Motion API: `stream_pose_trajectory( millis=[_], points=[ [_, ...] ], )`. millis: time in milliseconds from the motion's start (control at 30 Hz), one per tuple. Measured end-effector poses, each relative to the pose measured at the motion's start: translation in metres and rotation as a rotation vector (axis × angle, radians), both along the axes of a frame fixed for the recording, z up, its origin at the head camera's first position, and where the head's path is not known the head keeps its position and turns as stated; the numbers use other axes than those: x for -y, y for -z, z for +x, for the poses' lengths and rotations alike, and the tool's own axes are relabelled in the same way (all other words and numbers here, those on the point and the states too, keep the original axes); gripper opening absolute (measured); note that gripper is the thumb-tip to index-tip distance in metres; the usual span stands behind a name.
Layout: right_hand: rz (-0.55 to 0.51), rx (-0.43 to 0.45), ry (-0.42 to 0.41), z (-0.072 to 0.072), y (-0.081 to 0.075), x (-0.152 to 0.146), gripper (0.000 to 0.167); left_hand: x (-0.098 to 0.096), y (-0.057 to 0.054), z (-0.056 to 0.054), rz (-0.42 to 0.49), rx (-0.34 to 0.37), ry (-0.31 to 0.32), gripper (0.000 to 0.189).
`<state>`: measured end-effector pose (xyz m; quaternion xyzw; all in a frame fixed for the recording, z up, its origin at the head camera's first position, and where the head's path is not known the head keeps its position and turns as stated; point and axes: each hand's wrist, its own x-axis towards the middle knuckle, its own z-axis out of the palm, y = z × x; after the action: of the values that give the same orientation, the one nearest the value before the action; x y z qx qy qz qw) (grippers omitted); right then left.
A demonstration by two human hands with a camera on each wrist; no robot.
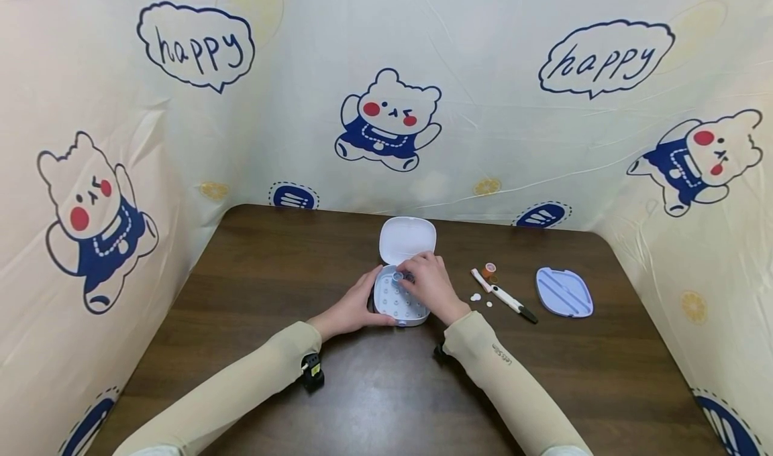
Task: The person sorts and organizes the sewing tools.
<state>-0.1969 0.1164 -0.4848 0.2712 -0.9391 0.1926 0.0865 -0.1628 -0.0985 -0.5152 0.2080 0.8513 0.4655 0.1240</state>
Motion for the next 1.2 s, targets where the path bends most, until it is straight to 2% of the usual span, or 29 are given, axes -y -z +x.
stream_pose_trajectory(
  millis=[667,1033,1200],
  points=[
    [0.093,-0.067,-0.021,0.000,0.004,0.002,0.019,0.002,0.003,-0.001,-0.016,0.017,0.002,0.120],
    [0.079,-0.017,-0.021,0.000,-0.003,-0.001,0.021,0.002,0.003,-0.001,-0.026,0.024,0.003,0.121],
    [0.035,0.009,-0.003,0.002,-0.008,-0.006,0.019,0.002,0.001,-0.001,-0.020,0.027,0.007,0.121]
  ],
)
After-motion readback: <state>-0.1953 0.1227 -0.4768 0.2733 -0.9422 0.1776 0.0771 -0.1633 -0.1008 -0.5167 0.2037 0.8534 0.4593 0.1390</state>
